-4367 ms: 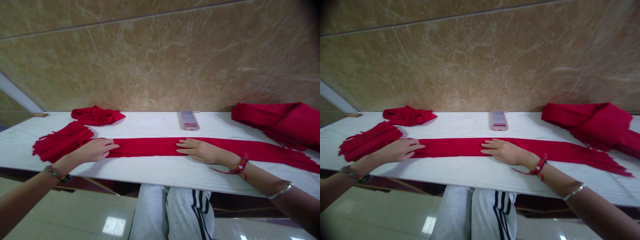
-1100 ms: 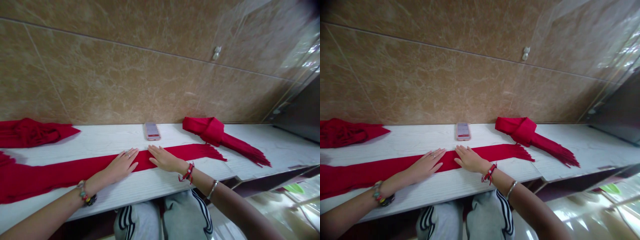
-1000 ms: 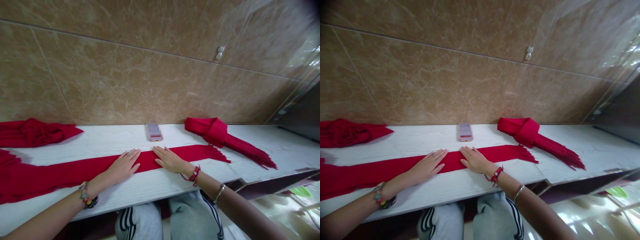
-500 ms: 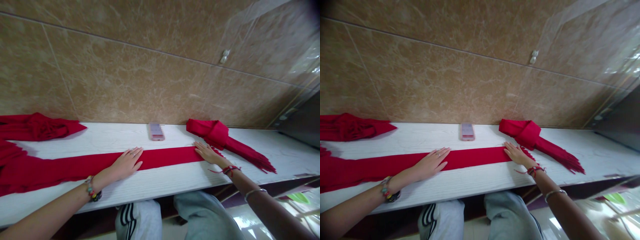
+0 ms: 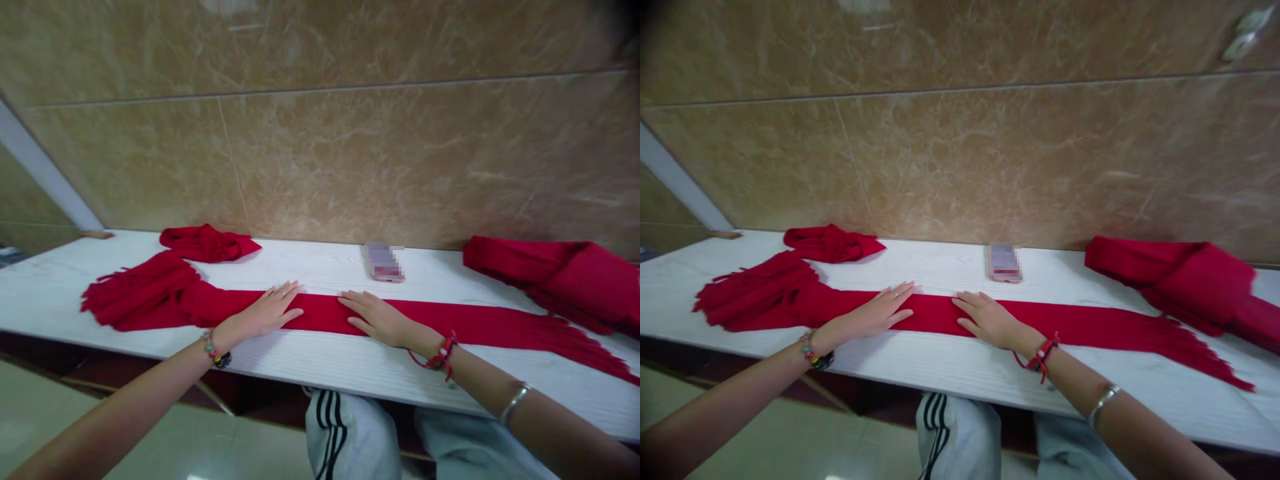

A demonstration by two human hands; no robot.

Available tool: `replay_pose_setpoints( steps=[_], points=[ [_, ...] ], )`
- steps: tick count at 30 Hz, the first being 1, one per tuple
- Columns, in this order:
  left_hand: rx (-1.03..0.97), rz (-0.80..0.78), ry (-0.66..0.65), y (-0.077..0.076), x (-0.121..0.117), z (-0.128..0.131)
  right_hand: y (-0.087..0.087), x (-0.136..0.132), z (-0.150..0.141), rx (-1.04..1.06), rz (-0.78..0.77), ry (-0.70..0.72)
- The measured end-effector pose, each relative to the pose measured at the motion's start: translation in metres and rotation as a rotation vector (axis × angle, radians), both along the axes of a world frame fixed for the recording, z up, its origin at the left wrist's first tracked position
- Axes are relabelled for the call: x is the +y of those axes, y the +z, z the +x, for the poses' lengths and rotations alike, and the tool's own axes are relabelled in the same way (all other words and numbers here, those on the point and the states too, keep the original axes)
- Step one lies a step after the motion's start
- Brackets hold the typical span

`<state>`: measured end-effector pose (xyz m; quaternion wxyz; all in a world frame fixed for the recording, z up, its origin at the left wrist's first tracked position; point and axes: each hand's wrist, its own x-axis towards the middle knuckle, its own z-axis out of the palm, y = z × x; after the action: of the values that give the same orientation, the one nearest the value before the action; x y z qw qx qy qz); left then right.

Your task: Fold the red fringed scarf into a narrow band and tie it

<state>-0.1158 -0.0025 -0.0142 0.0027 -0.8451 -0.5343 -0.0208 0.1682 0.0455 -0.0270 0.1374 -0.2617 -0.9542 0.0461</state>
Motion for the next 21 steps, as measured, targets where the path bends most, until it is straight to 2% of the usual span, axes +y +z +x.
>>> replay_pose_setpoints(
  steps=[3,6,9,13,17,21],
  points=[
    [0.033,0.033,0.097,-0.003,-0.015,-0.052,-0.007,0.001,0.003,0.012,0.023,0.002],
    [0.05,0.059,0.132,-0.004,-0.028,-0.084,-0.01,0.003,0.006,0.014,0.026,0.011],
    [0.067,0.022,0.11,0.003,-0.039,-0.096,-0.01,0.005,0.006,0.014,0.009,0.01],
    [0.104,-0.01,0.035,0.022,-0.048,-0.1,-0.01,0.006,0.007,0.01,0.004,0.009],
    [0.177,0.037,0.04,0.037,-0.054,-0.111,0.005,-0.001,-0.01,0.055,0.056,0.06],
    [0.259,0.106,0.031,0.039,-0.058,-0.135,0.033,-0.021,-0.061,0.097,0.059,0.2]
  ],
)
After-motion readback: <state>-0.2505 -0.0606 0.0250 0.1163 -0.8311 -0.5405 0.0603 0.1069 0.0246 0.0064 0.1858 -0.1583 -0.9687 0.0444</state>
